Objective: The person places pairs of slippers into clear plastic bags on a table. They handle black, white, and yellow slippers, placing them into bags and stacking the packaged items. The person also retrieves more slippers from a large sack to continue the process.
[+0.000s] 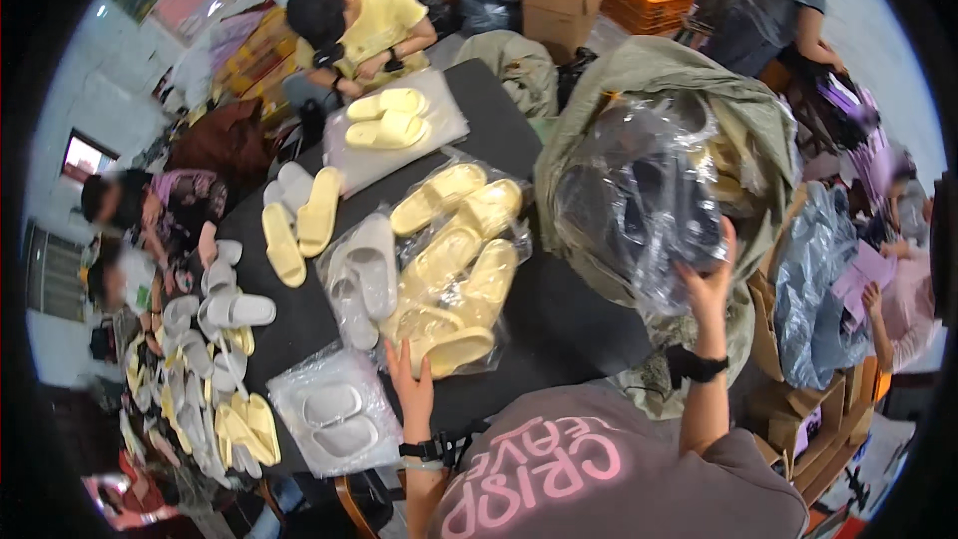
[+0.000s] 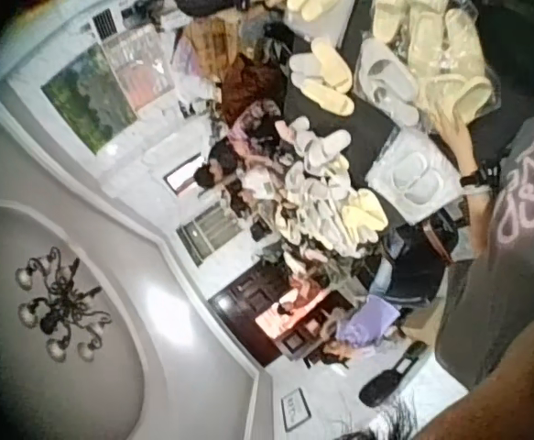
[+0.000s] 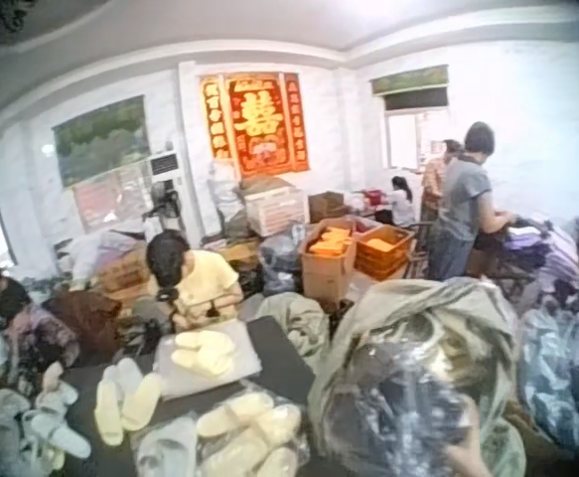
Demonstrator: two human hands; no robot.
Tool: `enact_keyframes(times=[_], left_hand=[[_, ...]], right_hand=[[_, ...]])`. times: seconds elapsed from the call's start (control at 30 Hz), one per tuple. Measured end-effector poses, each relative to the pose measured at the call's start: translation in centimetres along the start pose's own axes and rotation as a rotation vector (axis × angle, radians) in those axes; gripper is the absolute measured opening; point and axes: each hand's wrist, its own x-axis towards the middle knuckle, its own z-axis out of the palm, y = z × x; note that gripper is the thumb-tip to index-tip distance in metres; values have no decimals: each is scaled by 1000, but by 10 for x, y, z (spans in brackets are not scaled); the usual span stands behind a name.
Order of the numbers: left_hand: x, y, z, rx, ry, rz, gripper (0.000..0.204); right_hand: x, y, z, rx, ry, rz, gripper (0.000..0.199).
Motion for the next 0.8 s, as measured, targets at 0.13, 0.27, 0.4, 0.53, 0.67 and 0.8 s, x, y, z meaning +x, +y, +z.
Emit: enact_keyframes(times=[0.13,0.27,0.4,0.53,0.67,0.8], left_hand=[[1,-18,2,-58,27,22,57],[11,-18,-2,-66,68,36,56],[18,-36,3,-95,142,43,54],[15,-47,-10,-100,151,-59,54],[-1,-65,-9,-117,143,-160,57],[-10,-62,9,-140,101,-228,58]], right_hand=[[-19,-59,17,210,-90,97,102],[-42,-64,102,274,-355,146,109],[-63,-30,197,529,-501,271,108],[-72,27,208,151,-694,304,108],[-35,37,140,247,-515,198,99],[77,72,51,-317,-47,-80,90]])
